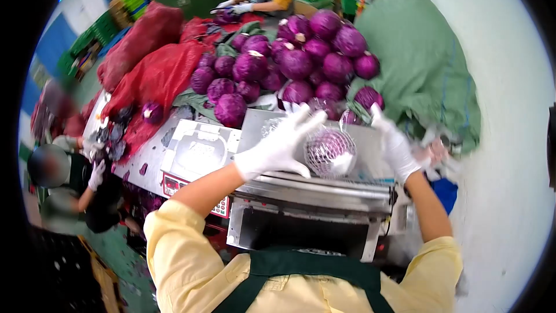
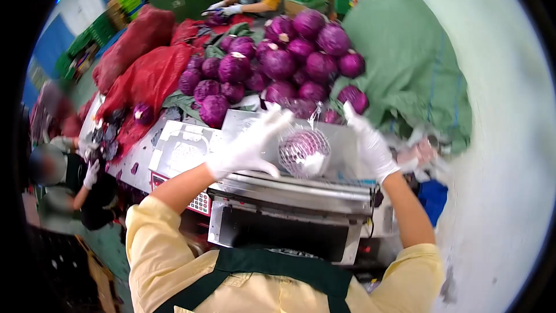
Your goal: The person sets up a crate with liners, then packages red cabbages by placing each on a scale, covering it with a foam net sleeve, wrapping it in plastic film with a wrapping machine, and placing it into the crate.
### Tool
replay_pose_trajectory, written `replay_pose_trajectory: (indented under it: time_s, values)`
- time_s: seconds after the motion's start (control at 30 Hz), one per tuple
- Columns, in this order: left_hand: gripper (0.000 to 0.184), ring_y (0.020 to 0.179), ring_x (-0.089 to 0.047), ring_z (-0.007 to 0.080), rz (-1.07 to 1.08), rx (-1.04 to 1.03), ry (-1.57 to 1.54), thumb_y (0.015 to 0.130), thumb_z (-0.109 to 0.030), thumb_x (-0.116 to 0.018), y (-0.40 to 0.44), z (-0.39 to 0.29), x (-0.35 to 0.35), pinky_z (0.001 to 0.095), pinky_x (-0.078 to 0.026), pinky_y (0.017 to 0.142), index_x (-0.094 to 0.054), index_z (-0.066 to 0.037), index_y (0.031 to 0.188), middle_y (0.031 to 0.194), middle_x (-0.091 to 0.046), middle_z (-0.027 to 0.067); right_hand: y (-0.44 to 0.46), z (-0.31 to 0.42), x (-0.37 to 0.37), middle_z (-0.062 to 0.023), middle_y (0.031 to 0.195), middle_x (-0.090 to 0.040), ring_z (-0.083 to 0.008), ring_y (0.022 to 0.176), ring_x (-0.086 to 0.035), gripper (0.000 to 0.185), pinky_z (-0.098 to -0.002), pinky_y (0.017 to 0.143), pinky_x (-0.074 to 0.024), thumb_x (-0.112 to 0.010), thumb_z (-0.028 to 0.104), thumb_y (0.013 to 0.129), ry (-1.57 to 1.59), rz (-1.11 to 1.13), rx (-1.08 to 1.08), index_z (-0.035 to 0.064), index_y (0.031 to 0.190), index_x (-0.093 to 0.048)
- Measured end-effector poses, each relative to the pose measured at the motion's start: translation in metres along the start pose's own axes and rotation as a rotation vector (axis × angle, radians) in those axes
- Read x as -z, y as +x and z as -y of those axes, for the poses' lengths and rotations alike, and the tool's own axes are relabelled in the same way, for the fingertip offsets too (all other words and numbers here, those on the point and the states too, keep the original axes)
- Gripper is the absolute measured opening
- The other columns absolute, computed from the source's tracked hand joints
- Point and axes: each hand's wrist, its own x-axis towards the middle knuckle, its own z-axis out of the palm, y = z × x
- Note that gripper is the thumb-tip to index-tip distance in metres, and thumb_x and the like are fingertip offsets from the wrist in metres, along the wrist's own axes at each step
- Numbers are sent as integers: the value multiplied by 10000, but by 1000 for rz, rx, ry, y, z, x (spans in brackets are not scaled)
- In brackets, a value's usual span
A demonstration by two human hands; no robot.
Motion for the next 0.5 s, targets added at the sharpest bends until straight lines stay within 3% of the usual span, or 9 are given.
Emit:
replay_pose_trajectory:
  time_s: [0.07,0.13,0.17,0.2,0.27,0.37,0.4,0.47,0.5]
  values:
    - [1148,1334,-413,319,-41,12,-658,620,-428,-856,5,12,-42,372,-340,1098,-196,-129,1510,1452,-391,210,4,22,-23,-220,1429,-390,-298,1217,-512,724,-374,1042,-401,-541,-28,881,372,235,-99,74,1504,-188]
    - [1053,1297,-460,234,52,313,-709,663,-351,-848,10,6,-34,338,-349,1098,-253,-82,1488,1400,-478,137,5,35,-52,-173,1444,-384,-273,1254,-479,800,-351,1037,-403,-637,33,845,826,-16,-206,76,1505,-187]
    - [941,1236,-516,224,13,428,-744,730,-378,-804,12,-1,-31,330,-373,1079,-305,-59,1460,1325,-547,132,4,41,-49,-129,1360,-483,-220,1230,-486,836,-321,1037,-396,-743,103,788,1369,-5,-409,61,1474,-266]
    - [820,1194,-545,233,-22,443,-1070,816,-443,-720,19,14,-59,380,-444,1019,-353,-51,1436,1303,-559,132,5,45,-36,-129,1360,-483,-220,1230,-486,836,-321,1037,-396,-743,103,788,1374,15,-393,61,1474,-266]
    - [761,1148,-576,252,168,776,-1551,866,-534,-623,11,-18,-33,437,-507,935,-400,-50,1409,1270,-578,132,1,48,-9,-109,1299,-530,-173,1196,-484,855,-303,1042,-389,-829,150,709,1085,432,-518,45,1416,-361]
    - [791,1145,-584,265,445,823,-1460,857,-710,-464,-25,-71,-14,449,-521,887,-452,-123,1387,1286,-577,135,-35,97,28,-85,1260,-551,-162,1120,-521,823,-302,995,-436,-850,156,667,1019,527,-459,27,1356,-420]
    - [816,1215,-533,266,453,788,-1724,842,-741,-449,-41,-74,-51,450,-474,942,-408,-171,1423,1351,-532,123,-56,109,34,-81,1238,-564,-158,1088,-541,805,-297,956,-469,-838,128,668,1073,566,-544,26,1351,-425]
    - [839,1293,-456,259,784,820,-1826,831,-758,-447,-69,-96,-34,458,-397,1019,-368,-195,1448,1415,-470,111,-104,123,29,-84,1104,-643,-143,924,-628,700,-273,793,-546,-735,16,658,1623,701,-1044,23,1309,-477]
    - [853,1320,-420,254,772,886,-1909,830,-763,-439,-82,-112,-35,464,-369,1047,-354,-188,1454,1431,-452,103,-117,136,28,-86,1099,-643,-139,919,-627,701,-267,783,-547,-715,3,651,1649,759,-1118,23,1309,-474]
